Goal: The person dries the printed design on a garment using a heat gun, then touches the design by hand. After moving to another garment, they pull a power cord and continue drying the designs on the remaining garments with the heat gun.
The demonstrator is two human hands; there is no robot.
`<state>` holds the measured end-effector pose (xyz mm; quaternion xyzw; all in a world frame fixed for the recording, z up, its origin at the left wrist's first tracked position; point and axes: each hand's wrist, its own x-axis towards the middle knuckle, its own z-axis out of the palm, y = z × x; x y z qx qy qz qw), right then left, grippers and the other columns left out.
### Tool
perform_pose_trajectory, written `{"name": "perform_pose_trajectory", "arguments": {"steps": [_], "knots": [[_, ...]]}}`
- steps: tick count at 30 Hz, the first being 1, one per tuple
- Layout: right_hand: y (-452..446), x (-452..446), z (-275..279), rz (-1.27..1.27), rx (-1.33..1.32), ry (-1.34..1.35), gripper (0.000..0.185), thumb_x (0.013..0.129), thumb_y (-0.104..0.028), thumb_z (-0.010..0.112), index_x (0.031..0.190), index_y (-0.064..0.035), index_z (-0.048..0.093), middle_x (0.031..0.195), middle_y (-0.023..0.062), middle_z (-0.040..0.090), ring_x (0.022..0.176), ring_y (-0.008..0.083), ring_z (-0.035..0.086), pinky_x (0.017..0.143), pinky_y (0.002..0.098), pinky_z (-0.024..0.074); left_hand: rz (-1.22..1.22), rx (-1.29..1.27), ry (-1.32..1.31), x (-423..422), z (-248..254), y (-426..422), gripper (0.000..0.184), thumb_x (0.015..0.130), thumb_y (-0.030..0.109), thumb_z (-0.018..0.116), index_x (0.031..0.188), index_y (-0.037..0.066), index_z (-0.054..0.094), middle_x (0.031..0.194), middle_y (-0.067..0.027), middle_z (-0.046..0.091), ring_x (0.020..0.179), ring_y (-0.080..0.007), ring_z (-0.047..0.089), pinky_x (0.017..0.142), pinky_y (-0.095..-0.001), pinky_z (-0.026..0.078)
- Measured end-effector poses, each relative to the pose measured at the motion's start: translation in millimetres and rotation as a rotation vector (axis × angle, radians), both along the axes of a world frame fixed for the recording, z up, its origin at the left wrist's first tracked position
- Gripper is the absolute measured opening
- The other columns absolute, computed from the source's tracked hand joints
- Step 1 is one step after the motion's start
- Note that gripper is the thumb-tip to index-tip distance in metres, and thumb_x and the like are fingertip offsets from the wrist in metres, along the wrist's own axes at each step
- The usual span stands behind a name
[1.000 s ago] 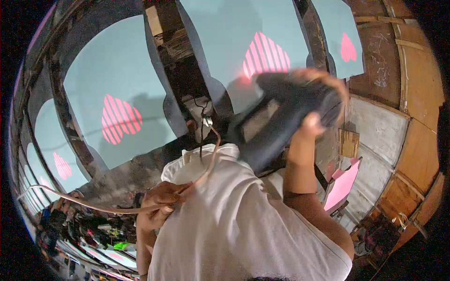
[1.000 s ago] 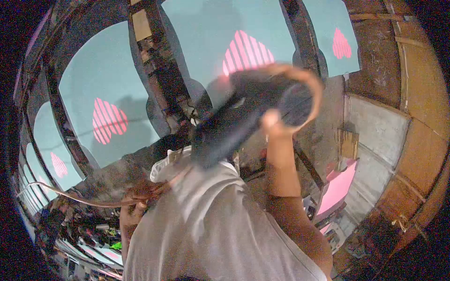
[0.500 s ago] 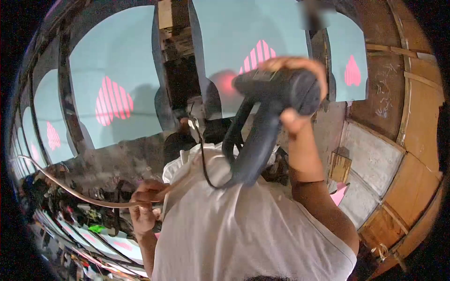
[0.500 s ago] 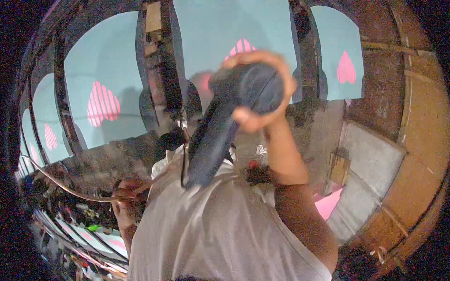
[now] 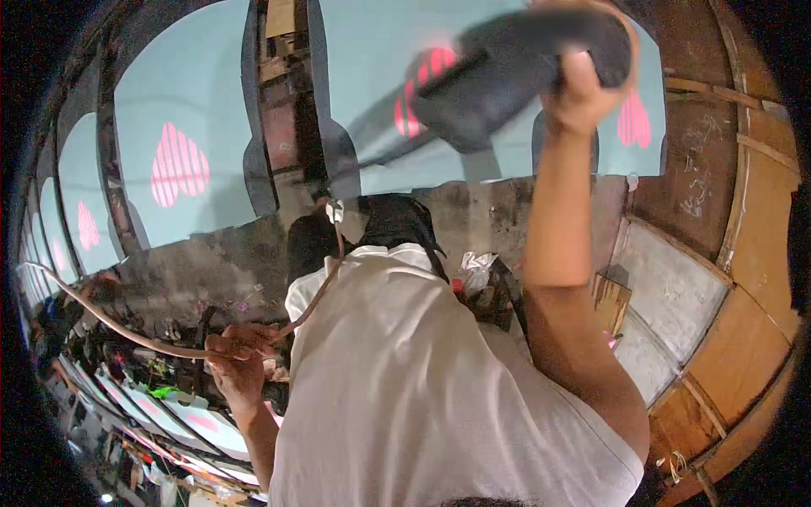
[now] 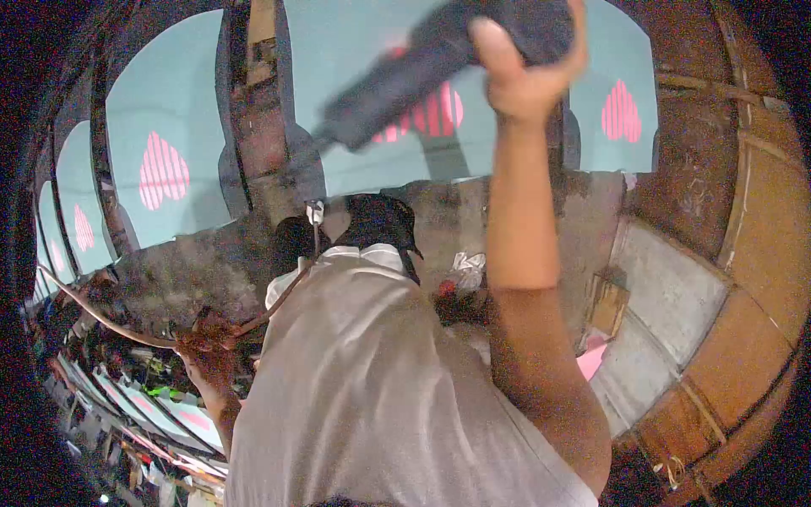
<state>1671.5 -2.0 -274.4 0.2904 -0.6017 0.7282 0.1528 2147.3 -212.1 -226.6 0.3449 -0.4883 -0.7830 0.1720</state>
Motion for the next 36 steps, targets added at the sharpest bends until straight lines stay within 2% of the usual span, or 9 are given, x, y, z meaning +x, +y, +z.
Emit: {"name": "perform_pose_trajectory", "arguments": {"steps": [5,11,13,15,19,20,27,30,36], "knots": [[37,16,15,0.133,0.102,0.076,0.063,0.071,-0.016,0.084,0.124,0.0022,0.054,0.104,0.0197,0.071,0.096,0.0274,0.071,0.091,0.0410,0.0566,-0.035,-0.066,-0.026,8,6,-5,0.050,0.105,0.051,0.044,0.089,0.005,0.049,0.082,-0.0208,0.060,0.076,-0.0346,0.065,0.078,-0.0508,0.057],[-20,36,6,0.055,0.047,-0.060,0.062,0.073,-0.020,0.083,0.124,0.0011,0.057,0.103,0.0161,0.071,0.096,0.0253,0.070,0.093,0.0399,0.0547,0.256,-0.051,-0.070,20,6,-13,0.048,0.108,0.043,0.043,0.144,0.014,0.032,0.083,-0.0180,0.065,0.074,-0.0316,0.066,0.076,-0.0520,0.058],[-31,78,25,0.403,-0.013,-0.189,0.069,0.068,-0.028,0.086,0.124,0.0012,0.058,0.103,0.0135,0.071,0.094,0.0238,0.069,0.093,0.0402,0.0540,0.265,-0.153,-0.045,25,6,-30,0.057,0.108,0.042,0.044,0.155,0.019,0.021,0.082,-0.0171,0.066,0.073,-0.0305,0.067,0.077,-0.0526,0.058],[-9,75,15,0.115,0.096,-0.048,0.068,0.068,-0.032,0.084,0.122,0.0009,0.058,0.106,0.0190,0.071,0.096,0.0275,0.070,0.092,0.0417,0.0554,0.333,-0.043,0.013,50,-2,-51,0.062,0.108,0.041,0.044,0.159,0.026,0.011,0.084,-0.0174,0.067,0.073,-0.0302,0.068,0.080,-0.0542,0.058],[38,133,77,-0.314,0.331,0.246,0.057,0.085,-0.024,0.078,0.125,0.0087,0.053,0.108,0.0241,0.068,0.101,0.0358,0.069,0.091,0.0503,0.0572,0.009,-0.076,0.114,70,-4,-91,0.041,0.108,0.042,0.044,0.143,0.024,0.033,0.086,-0.0192,0.068,0.074,-0.0301,0.069,0.083,-0.0541,0.057],[51,157,89,-0.351,0.434,0.324,0.058,0.087,-0.024,0.077,0.126,0.0101,0.052,0.109,0.0251,0.067,0.102,0.0368,0.069,0.092,0.0506,0.0565,0.199,0.055,0.096,86,-12,-93,0.028,0.108,0.043,0.043,0.124,0.020,0.041,0.077,-0.0168,0.065,0.067,-0.0272,0.065,0.074,-0.0479,0.056],[25,345,119,-0.606,0.375,0.213,0.068,0.079,-0.014,0.085,0.132,0.0079,0.050,0.113,0.0232,0.066,0.108,0.0345,0.067,0.099,0.0461,0.0531,-0.444,-0.055,0.474,134,9,-220,0.037,0.105,0.060,0.036,0.117,0.029,0.052,0.056,-0.0026,0.045,0.040,-0.0154,0.035,0.041,-0.0339,0.033],[11,391,126,-0.860,0.478,0.222,0.061,0.081,-0.010,0.083,0.130,0.0094,0.052,0.117,0.0226,0.066,0.107,0.0327,0.068,0.098,0.0459,0.0537,-0.360,-0.014,0.501,143,42,-253,0.037,0.107,0.054,0.035,0.103,0.017,0.038,0.050,-0.0013,0.035,0.037,-0.0127,0.028,0.038,-0.0312,0.026],[-41,416,116,-0.581,0.213,0.285,0.058,0.087,-0.026,0.078,0.126,0.0089,0.053,0.113,0.0243,0.066,0.105,0.0367,0.068,0.096,0.0493,0.0550,-0.473,0.168,0.825,150,51,-275,0.044,0.109,0.053,0.025,0.114,0.013,0.043,0.053,-0.0014,0.040,0.036,-0.0111,0.032,0.034,-0.0268,0.026]]}}
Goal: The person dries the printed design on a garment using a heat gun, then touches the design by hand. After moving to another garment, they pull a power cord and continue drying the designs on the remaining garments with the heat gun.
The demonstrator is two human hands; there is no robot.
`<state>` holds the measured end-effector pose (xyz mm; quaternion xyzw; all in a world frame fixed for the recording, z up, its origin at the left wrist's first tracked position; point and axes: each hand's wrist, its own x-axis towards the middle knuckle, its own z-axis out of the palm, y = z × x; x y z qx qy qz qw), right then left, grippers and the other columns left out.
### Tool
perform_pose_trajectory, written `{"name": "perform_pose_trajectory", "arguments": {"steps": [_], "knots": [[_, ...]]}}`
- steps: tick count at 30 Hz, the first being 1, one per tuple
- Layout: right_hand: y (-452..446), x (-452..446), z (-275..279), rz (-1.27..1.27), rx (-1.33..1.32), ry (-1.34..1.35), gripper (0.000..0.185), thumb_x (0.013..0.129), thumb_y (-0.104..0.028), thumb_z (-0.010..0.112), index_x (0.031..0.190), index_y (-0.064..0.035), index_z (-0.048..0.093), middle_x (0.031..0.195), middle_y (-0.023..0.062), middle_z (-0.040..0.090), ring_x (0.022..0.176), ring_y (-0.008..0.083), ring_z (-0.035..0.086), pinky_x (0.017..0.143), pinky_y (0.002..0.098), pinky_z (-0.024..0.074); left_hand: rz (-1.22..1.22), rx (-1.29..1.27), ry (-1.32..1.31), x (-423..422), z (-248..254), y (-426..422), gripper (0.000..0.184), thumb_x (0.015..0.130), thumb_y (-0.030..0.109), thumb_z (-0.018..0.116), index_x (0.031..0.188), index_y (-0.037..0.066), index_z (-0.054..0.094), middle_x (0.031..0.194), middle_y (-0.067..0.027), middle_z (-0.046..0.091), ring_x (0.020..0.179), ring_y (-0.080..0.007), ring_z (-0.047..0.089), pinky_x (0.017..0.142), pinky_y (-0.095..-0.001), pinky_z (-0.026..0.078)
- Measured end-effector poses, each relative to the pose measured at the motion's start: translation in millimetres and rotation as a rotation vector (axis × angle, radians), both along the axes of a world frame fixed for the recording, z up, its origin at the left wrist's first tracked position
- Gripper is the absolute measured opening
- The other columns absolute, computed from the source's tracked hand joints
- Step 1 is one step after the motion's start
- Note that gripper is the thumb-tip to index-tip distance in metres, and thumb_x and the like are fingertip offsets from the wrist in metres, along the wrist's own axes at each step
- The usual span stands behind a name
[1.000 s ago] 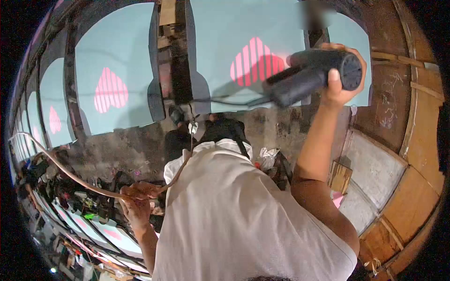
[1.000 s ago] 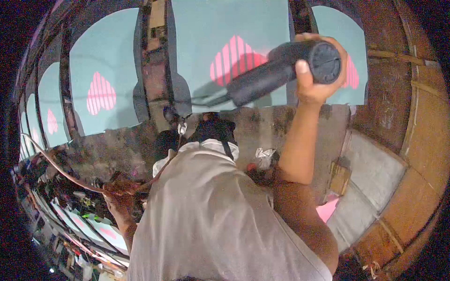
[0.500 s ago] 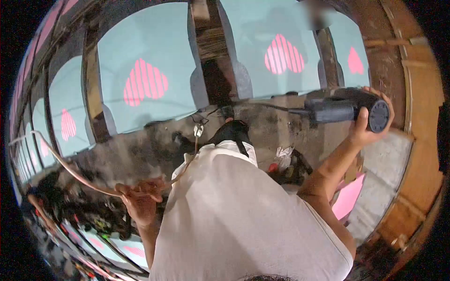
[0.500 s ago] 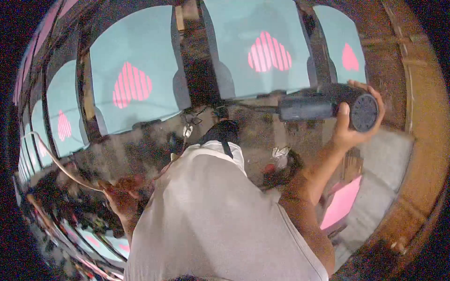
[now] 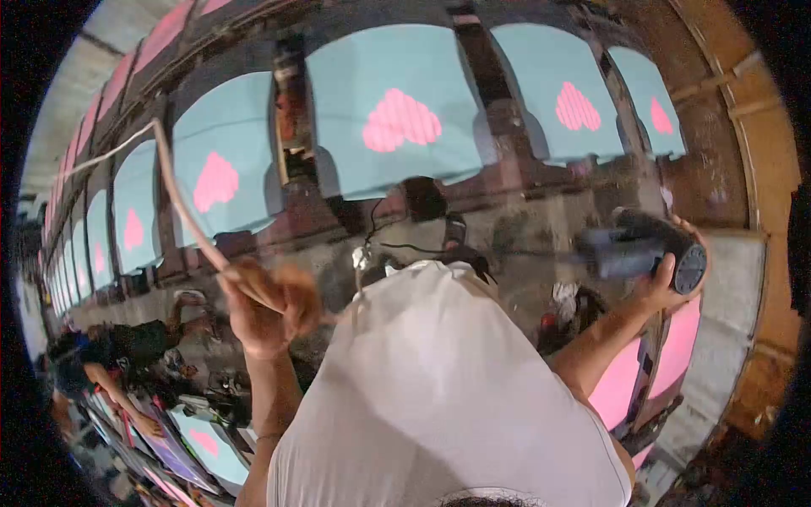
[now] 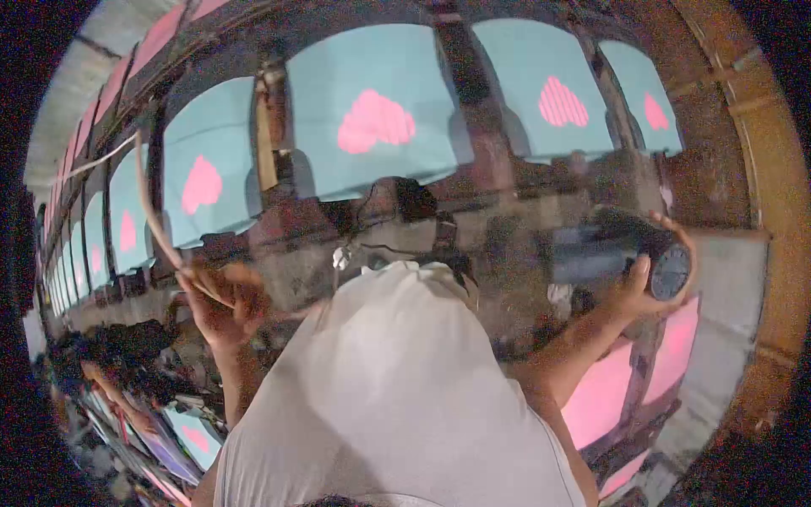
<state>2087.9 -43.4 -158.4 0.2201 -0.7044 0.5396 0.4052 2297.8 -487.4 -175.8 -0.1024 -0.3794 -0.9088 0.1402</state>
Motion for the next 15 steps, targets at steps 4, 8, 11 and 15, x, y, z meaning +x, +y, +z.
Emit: {"name": "perform_pose_trajectory", "arguments": {"steps": [4,8,11,15], "knots": [[-49,-15,-3,0.165,-0.035,-0.041,0.071,0.083,-0.045,0.078,0.125,0.0071,0.052,0.109,0.0263,0.067,0.104,0.0394,0.068,0.093,0.0518,0.0558,0.363,0.105,-0.247,34,11,1,0.046,0.111,0.035,0.033,0.150,0.012,0.027,0.072,-0.0100,0.055,0.041,-0.0115,0.039,0.038,-0.0248,0.033],[-107,-51,-15,0.463,-0.056,-0.142,0.075,0.079,-0.046,0.081,0.125,0.0046,0.051,0.109,0.0268,0.068,0.101,0.0397,0.069,0.090,0.0501,0.0568,0.281,0.305,-0.111,42,-5,-2,0.065,0.111,0.031,0.038,0.163,0.021,0.001,0.071,-0.0116,0.059,0.044,-0.0120,0.046,0.039,-0.0254,0.036],[-166,-73,-31,0.607,-0.076,-0.238,0.067,0.075,-0.042,0.083,0.117,0.0034,0.058,0.105,0.0205,0.068,0.097,0.0321,0.069,0.085,0.0433,0.0570,0.473,-0.075,-0.208,59,-9,14,0.064,0.107,0.037,0.049,0.159,0.024,0.014,0.070,-0.0153,0.062,0.057,-0.0224,0.060,0.055,-0.0351,0.051],[-233,-119,-54,0.776,-0.012,-0.260,0.070,0.075,-0.040,0.083,0.121,0.0033,0.053,0.106,0.0197,0.067,0.101,0.0332,0.068,0.088,0.0442,0.0551,0.563,-0.549,-0.084,75,31,7,0.068,0.105,0.038,0.052,0.161,0.025,0.015,0.086,-0.0173,0.062,0.062,-0.0185,0.057,0.045,-0.0335,0.048]]}}
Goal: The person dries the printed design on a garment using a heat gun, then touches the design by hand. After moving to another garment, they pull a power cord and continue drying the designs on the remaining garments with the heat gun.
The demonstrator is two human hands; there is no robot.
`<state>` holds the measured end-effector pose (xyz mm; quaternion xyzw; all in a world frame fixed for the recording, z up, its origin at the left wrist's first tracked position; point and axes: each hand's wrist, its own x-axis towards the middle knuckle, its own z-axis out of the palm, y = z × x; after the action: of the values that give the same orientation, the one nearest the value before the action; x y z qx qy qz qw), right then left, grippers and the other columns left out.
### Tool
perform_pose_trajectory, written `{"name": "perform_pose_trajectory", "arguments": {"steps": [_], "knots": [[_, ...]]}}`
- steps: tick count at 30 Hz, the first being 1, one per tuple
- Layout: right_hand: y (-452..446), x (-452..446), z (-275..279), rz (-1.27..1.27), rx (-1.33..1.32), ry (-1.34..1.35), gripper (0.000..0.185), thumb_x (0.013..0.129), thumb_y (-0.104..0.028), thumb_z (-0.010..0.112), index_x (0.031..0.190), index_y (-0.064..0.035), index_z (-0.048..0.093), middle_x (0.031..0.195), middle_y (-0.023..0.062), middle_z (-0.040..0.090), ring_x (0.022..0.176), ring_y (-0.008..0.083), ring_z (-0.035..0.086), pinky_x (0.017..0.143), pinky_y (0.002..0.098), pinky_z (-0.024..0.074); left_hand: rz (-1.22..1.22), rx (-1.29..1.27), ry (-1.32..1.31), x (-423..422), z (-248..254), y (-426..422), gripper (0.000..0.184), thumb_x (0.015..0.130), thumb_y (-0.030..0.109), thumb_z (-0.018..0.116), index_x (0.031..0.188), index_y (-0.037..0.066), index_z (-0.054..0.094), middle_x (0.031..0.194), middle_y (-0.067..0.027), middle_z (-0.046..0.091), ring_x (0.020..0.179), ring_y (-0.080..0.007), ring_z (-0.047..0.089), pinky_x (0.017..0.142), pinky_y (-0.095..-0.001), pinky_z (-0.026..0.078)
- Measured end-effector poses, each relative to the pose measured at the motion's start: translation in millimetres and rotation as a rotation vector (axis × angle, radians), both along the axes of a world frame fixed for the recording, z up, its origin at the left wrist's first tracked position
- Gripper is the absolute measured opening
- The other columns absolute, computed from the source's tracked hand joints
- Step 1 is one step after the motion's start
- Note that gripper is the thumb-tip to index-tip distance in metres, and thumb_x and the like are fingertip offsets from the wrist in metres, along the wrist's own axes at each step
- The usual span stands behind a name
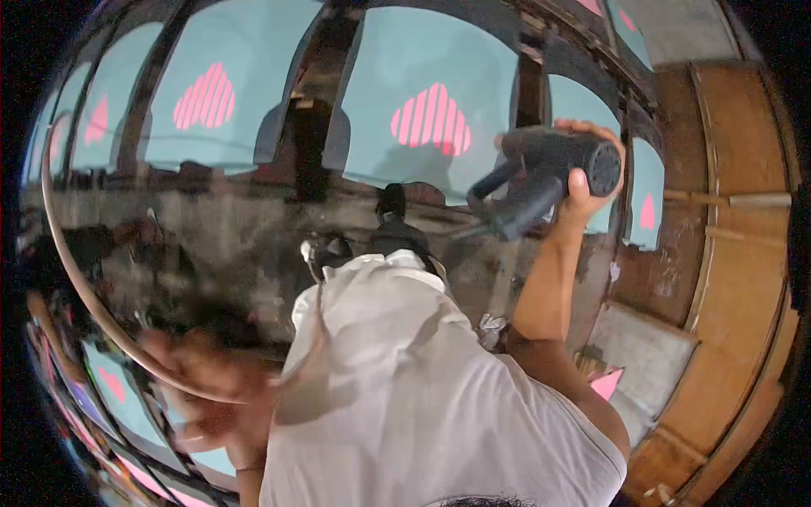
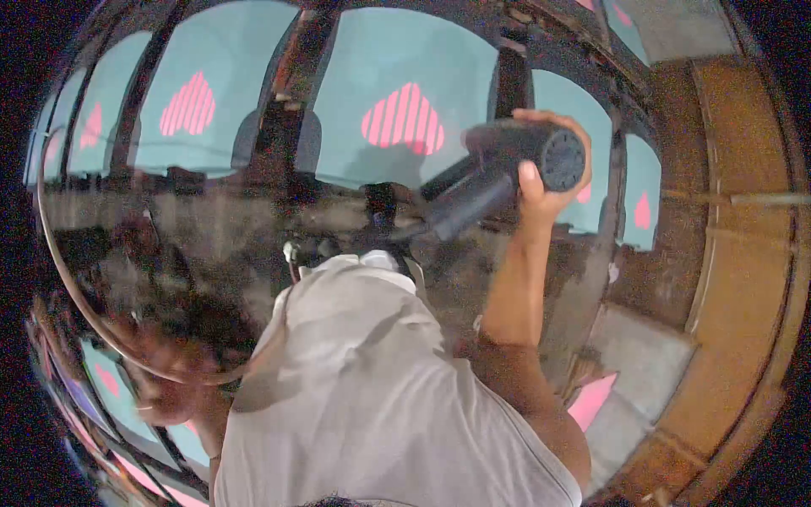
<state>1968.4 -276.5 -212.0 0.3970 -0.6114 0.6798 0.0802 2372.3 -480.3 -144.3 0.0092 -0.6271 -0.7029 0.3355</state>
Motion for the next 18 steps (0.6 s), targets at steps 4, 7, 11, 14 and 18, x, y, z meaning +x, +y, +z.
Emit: {"name": "perform_pose_trajectory", "arguments": {"steps": [4,7,11,14,18], "knots": [[-27,-44,-25,0.212,-0.100,-0.054,0.070,0.073,-0.036,0.082,0.122,0.0040,0.051,0.106,0.0218,0.066,0.099,0.0367,0.069,0.086,0.0472,0.0561,0.599,0.653,0.266,-4,13,74,0.067,0.108,0.044,0.042,0.159,0.005,0.024,0.053,-0.0066,0.055,0.032,-0.0119,0.038,0.032,-0.0285,0.037],[-20,-47,-45,0.377,-0.052,-0.118,0.071,0.072,-0.037,0.082,0.120,0.0057,0.052,0.106,0.0228,0.066,0.098,0.0372,0.069,0.087,0.0495,0.0569,0.543,0.689,0.298,-12,21,100,0.066,0.107,0.044,0.045,0.159,0.009,0.026,0.062,-0.0081,0.058,0.037,-0.0128,0.045,0.034,-0.0285,0.041],[-10,-69,-50,0.370,0.004,-0.140,0.072,0.072,-0.038,0.083,0.118,0.0068,0.052,0.105,0.0230,0.066,0.099,0.0361,0.069,0.089,0.0490,0.0567,0.329,0.746,0.406,-28,34,140,0.064,0.105,0.045,0.050,0.160,0.019,0.029,0.080,-0.0111,0.065,0.046,-0.0147,0.057,0.038,-0.0285,0.048],[-13,-82,-49,0.300,-0.037,-0.221,0.072,0.070,-0.036,0.085,0.118,0.0078,0.052,0.103,0.0229,0.067,0.099,0.0358,0.069,0.091,0.0476,0.0559,0.997,0.702,0.403,-25,31,182,0.058,0.109,0.041,0.041,0.162,0.026,0.023,0.086,-0.0117,0.069,0.040,-0.0113,0.052,0.034,-0.0241,0.045],[-11,-87,-54,0.758,0.076,-0.116,0.075,0.073,-0.045,0.084,0.122,0.0012,0.054,0.106,0.0185,0.065,0.101,0.0363,0.068,0.090,0.0516,0.0556,0.577,0.550,0.344,-32,6,209,0.030,0.103,0.018,0.052,0.130,0.006,0.052,0.106,-0.0135,0.062,0.085,-0.0156,0.068,0.072,-0.0227,0.062]]}}
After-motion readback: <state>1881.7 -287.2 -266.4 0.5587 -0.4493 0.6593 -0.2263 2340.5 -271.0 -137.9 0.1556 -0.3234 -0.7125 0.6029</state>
